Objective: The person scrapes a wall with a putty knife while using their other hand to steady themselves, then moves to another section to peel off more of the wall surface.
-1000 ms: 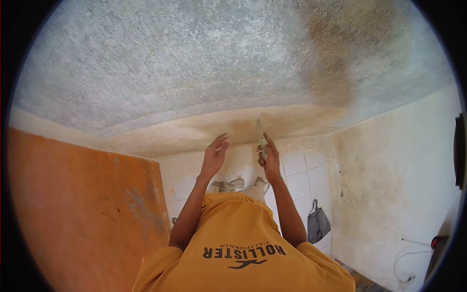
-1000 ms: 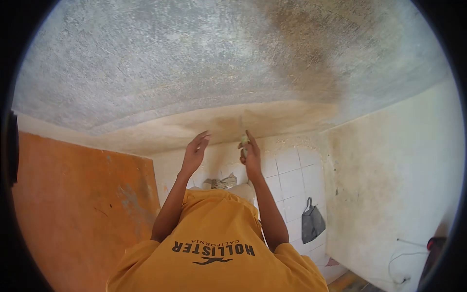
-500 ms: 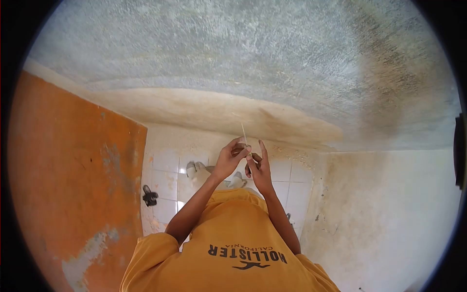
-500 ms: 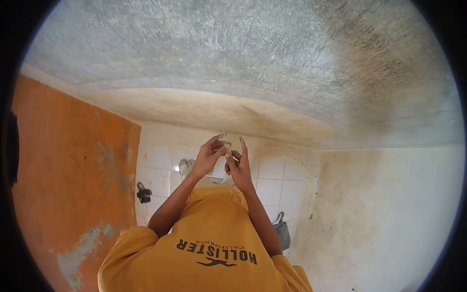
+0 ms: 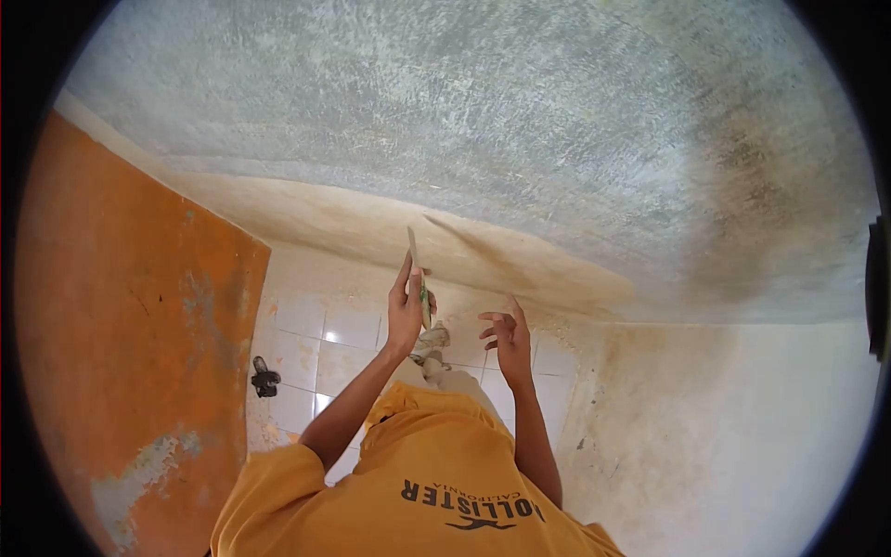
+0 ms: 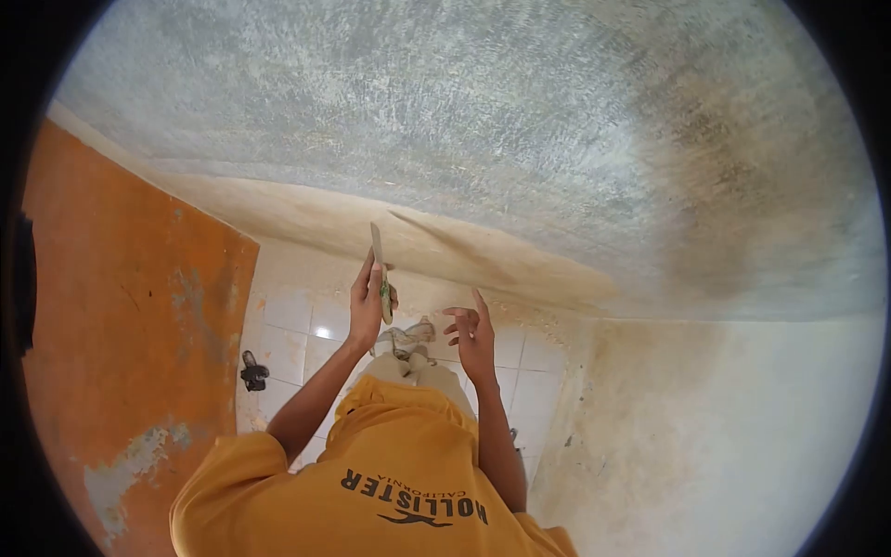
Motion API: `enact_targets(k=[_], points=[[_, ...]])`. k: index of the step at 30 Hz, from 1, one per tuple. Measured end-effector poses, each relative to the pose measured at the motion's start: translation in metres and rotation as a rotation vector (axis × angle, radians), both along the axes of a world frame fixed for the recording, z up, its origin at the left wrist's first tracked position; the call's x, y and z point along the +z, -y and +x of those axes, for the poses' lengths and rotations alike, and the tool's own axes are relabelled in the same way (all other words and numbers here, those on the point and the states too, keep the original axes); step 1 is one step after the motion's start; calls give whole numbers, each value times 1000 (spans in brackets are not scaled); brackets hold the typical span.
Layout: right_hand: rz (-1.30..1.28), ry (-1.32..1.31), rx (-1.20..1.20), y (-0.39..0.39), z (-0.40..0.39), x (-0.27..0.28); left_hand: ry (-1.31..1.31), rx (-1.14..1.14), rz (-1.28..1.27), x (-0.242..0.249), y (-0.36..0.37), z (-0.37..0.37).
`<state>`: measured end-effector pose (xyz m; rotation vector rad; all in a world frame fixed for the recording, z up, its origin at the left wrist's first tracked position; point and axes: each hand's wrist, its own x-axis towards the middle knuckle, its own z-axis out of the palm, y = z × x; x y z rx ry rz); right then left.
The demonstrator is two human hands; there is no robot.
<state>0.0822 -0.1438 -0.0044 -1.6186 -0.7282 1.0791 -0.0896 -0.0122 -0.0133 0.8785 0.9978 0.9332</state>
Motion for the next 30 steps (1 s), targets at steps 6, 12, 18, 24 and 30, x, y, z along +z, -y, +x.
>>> enact_targets(k=[6, 12, 18, 24, 30], points=[[-2, -67, -48, 0, 39, 3, 68, 69, -8, 23, -1, 53], [120, -52, 64, -40, 100, 13, 87, 269, -34, 52, 27, 142], [132, -36, 244, -46, 162, 19, -35, 368, 219, 19, 58, 213], [145, -34, 316, -27, 209, 25, -100, 435, 183, 26, 63, 219], [149, -102, 294, 4, 226, 7, -65, 708, 176, 29, 48, 228]])
